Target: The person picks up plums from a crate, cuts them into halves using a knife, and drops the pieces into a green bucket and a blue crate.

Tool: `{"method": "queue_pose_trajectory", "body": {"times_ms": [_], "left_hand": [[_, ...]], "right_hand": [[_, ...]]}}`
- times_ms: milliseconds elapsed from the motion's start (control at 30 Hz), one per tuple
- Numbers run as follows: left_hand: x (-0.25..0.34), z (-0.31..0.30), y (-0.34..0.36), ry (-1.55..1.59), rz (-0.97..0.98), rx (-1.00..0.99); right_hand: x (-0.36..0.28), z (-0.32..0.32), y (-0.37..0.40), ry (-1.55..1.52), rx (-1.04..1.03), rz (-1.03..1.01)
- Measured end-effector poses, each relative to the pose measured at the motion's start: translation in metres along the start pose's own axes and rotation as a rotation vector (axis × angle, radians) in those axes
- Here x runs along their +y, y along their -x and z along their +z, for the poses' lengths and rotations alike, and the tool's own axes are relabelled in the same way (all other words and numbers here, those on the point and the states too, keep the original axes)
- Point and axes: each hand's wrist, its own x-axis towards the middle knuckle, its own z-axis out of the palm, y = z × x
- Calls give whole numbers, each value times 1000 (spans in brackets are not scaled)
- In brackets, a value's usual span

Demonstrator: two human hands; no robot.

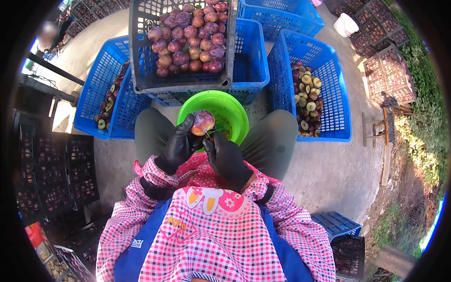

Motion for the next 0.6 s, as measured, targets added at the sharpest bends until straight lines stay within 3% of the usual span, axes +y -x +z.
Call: {"method": "queue_pose_trajectory", "body": {"times_ms": [67,100,167,300,367,400,467,500,567,600], "left_hand": [[11,18,10,-517,160,110],[7,20,7,-520,161,105],[0,24,-1,-845,657,116],[12,31,6,-598,533,11],[13,30,11,5,55,-79],[14,31,11,3,57,-81],[15,33,12,-524,263,62],[14,32,12,-524,258,61],[18,30,7,-948,545,52],[21,31,10,-948,548,52]], "right_hand": [[-2,-3,-1,-81,-19,13],[-3,-5,-2,-79,-14,12],[-7,-10,-4,-86,-14,7],[-14,-12,-8,-127,9,-27],[-13,-7,-5,-64,44,-12],[-13,-8,-5,-63,46,-14],[-12,-10,-4,-125,22,26],[-12,-11,-2,-125,23,31],[-10,-13,-5,-159,11,10],[-12,-14,-4,-158,12,7]]}}
